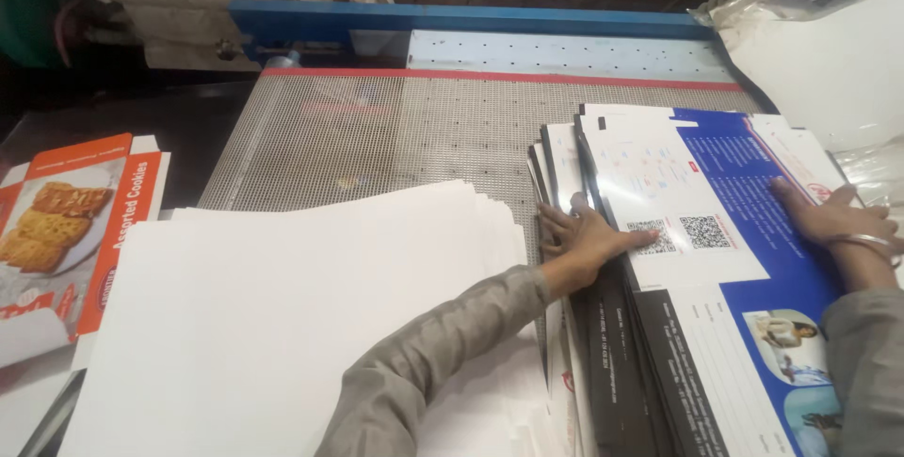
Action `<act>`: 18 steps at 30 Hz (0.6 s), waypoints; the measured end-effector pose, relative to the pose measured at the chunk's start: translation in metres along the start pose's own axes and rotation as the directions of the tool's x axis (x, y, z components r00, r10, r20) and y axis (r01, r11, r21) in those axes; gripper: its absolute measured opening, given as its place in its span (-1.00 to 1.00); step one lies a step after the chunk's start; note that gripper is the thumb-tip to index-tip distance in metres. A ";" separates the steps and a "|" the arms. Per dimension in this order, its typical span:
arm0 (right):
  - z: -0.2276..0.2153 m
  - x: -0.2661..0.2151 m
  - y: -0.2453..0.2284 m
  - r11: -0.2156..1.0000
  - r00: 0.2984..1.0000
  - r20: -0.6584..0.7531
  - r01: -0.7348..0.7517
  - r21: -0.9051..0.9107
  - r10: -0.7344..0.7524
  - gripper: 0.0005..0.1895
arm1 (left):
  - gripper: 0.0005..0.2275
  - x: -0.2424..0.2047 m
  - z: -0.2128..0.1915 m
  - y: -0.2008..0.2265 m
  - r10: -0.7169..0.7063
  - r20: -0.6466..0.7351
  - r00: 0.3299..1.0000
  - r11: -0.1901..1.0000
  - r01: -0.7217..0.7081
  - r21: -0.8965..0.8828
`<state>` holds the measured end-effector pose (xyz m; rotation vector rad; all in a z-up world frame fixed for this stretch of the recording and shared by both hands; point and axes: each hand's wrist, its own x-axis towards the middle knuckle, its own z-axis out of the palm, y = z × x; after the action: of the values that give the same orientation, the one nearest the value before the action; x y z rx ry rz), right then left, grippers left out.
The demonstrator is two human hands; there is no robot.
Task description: The person inserts a printed cover sheet into a folded white paper booklet, folds the cover over the booklet, and places the assembled unit onto a growing stack. The person repeats this process for multiple booklets, handling them one at a time on a blue workbench.
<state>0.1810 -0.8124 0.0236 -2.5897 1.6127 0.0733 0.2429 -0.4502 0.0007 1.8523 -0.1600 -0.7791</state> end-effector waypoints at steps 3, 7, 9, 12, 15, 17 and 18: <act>0.000 -0.009 -0.004 0.999 0.999 0.009 -0.051 0.011 0.051 0.26 | 0.37 -0.018 -0.021 -0.014 0.076 0.031 0.997 0.978 -0.069 -0.199; -0.007 -0.009 -0.004 0.998 0.992 -0.124 0.000 0.062 0.008 0.17 | 0.34 -0.044 -0.035 -0.036 0.165 -0.045 0.985 0.881 -0.168 -0.443; -0.014 -0.007 -0.010 0.996 0.989 -0.145 -0.004 0.087 0.017 0.16 | 0.32 -0.046 -0.022 -0.040 0.117 -0.041 0.992 0.886 -0.123 -0.447; -0.012 -0.026 -0.024 0.999 0.990 -0.135 -0.023 0.031 0.027 0.18 | 0.33 -0.040 -0.017 -0.035 0.072 -0.033 0.997 0.931 -0.079 -0.356; -0.024 -0.046 -0.030 0.995 0.996 -0.047 -0.079 0.059 0.082 0.19 | 0.35 -0.035 -0.017 -0.035 0.055 -0.012 0.998 0.953 -0.056 -0.299; -0.023 -0.052 -0.039 0.995 0.994 -0.053 -0.095 0.015 0.096 0.15 | 0.35 -0.031 -0.006 -0.033 0.021 -0.034 0.999 0.964 -0.029 -0.263; -0.023 -0.051 -0.042 0.995 0.993 -0.057 -0.102 -0.005 0.102 0.13 | 0.35 -0.031 -0.002 -0.032 0.019 -0.059 0.998 0.965 -0.034 -0.259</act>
<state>0.1959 -0.7512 0.0528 -2.5357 1.7671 0.0128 0.2123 -0.4208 -0.0136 1.6171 -0.0437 -0.6940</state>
